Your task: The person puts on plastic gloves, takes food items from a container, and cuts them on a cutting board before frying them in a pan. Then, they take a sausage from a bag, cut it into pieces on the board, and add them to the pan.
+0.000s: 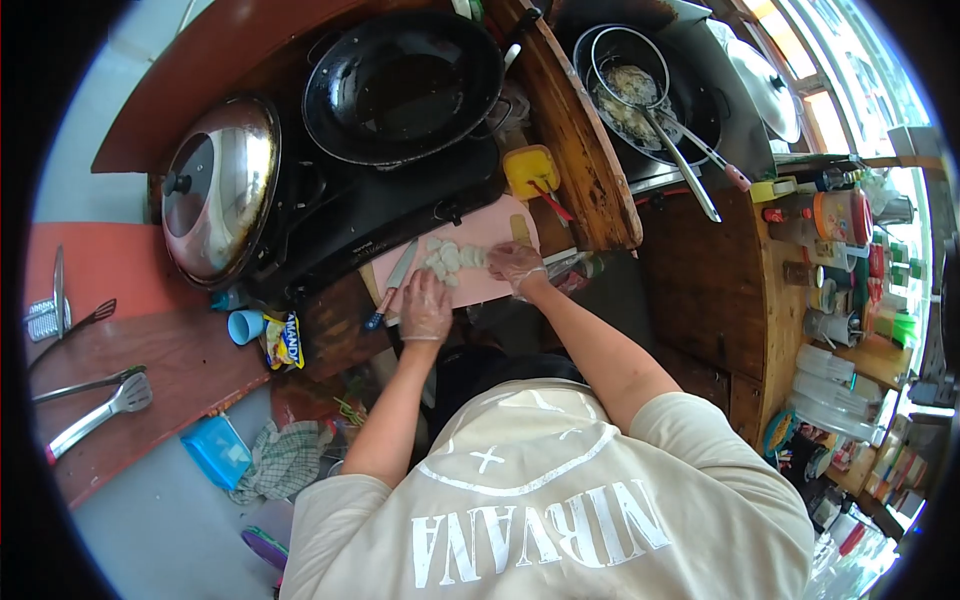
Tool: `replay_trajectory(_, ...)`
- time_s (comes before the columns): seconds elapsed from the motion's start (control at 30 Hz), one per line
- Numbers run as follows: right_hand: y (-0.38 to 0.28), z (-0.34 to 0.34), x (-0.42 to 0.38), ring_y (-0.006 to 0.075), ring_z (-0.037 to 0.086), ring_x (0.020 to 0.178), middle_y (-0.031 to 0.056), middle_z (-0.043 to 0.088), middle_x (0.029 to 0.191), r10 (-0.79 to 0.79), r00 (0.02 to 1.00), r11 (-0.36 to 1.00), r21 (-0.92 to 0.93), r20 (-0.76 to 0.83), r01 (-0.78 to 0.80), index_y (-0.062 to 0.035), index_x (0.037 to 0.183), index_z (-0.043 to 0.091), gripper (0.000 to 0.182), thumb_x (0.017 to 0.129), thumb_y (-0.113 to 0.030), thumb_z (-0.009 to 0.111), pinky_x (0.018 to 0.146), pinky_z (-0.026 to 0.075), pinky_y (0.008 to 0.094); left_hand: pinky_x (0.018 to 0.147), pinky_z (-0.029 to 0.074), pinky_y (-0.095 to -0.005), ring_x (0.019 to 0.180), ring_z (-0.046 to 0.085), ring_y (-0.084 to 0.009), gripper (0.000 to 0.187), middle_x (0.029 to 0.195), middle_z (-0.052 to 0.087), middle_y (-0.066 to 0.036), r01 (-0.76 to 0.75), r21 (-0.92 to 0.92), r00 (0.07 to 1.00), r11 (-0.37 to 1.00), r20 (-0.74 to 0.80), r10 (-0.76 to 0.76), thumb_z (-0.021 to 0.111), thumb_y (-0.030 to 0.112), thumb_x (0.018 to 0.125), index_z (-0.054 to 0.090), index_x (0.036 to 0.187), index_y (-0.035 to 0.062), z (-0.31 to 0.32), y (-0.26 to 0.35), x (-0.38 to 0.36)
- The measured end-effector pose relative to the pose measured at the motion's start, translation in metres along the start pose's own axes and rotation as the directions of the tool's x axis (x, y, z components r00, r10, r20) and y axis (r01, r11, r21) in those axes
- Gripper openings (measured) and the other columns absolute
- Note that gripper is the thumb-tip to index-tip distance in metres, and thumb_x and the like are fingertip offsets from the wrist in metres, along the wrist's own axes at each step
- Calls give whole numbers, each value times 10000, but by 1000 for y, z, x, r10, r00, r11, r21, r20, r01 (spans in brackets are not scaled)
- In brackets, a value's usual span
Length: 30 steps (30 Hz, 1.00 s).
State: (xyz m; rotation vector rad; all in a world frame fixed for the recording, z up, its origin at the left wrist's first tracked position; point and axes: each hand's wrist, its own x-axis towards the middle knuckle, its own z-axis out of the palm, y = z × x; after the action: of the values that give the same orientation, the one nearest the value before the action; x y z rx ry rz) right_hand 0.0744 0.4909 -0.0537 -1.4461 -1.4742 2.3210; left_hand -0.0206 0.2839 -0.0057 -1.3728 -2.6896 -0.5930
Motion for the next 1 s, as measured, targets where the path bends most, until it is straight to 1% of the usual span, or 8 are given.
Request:
replay_trajectory(0.17, -30, 18, -33, 249, 653, 680, 129, 646, 847, 113, 989, 989, 102, -93, -103, -7, 1059, 599, 329, 906, -295, 633, 625, 575, 332, 964, 459, -533, 1220, 480, -416, 652, 1368, 411, -243, 627, -93, 763, 774, 272, -586, 659, 405, 866, 420, 1374, 73, -11, 52, 66)
replay_trajectory(0.27, -33, 26, -33, 266, 687, 862, 148, 660, 937, 37, 998, 973, -224, -58, -49, -21, 1068, 598, 287, 944, -275, 549, 708, 580, 377, 946, 477, -526, 1224, 478, -411, 665, 1351, 429, -235, 526, 37, 771, 850, 402, -495, 664, 426, 862, 421, 1382, 90, 0, 61, 91)
replay_trajectory(0.33, -1, 29, 6, 228, 673, 979, 153, 664, 999, -364, 924, 210, -956, 116, 203, -18, 1086, 600, 274, 940, -236, 519, 780, 563, 400, 910, 500, -517, 1204, 506, -421, 609, 1364, 413, -223, 460, 45, 793, 887, 427, -434, 667, 413, 856, 455, 1342, 112, 2, 71, 100)
replay_trajectory(0.37, -13, 28, 1, 228, 673, 979, 153, 664, 999, -396, 915, 212, -961, 81, 177, -18, 1086, 600, 274, 940, -236, 519, 780, 563, 400, 908, 507, -498, 1180, 530, -405, 544, 1334, 452, -207, 361, 20, 832, 932, 446, -331, 682, 362, 843, 492, 1289, 116, 9, 71, 99)
replay_trajectory(0.47, -60, 51, -40, 257, 664, 975, 137, 666, 1042, 34, 993, 996, -75, -117, -43, -83, 1086, 614, 235, 942, -253, 541, 810, 539, 408, 887, 524, -463, 1108, 586, -374, 426, 1249, 526, -174, 156, -57, 880, 986, 462, -112, 680, 304, 830, 539, 1191, 125, 28, 60, 97)
replay_trajectory(0.5, -67, 59, -49, 266, 662, 973, 131, 666, 1056, 168, 986, 930, 334, -23, -151, -105, 1086, 619, 222, 943, -259, 549, 820, 530, 411, 868, 535, -449, 1059, 617, -358, 373, 1194, 562, -156, 89, -103, 883, 991, 468, -31, 662, 296, 830, 549, 1145, 130, 30, 56, 98)
replay_trajectory(0.7, -50, 58, -38, 243, 629, 1007, 102, 649, 1063, 30, 993, 719, 688, 116, -102, -128, 1066, 628, 235, 952, -319, 554, 816, 499, 432, 842, 535, -448, 1001, 642, -361, 301, 1034, 639, -156, 38, -147, 940, 988, 340, 14, 674, 228, 803, 588, 1073, 127, 5, 61, 107)
replay_trajectory(1.0, -197, 35, -180, 232, 606, 1010, 38, 670, 1102, 136, 990, 690, 713, 41, -124, -146, 1072, 657, 230, 925, -319, 620, 902, 453, 416, 649, 555, -468, 764, 652, -376, 195, 832, 611, -153, -303, -184, 953, 935, -78, 294, 653, 231, 824, 582, 901, 67, -138, 148, 159)
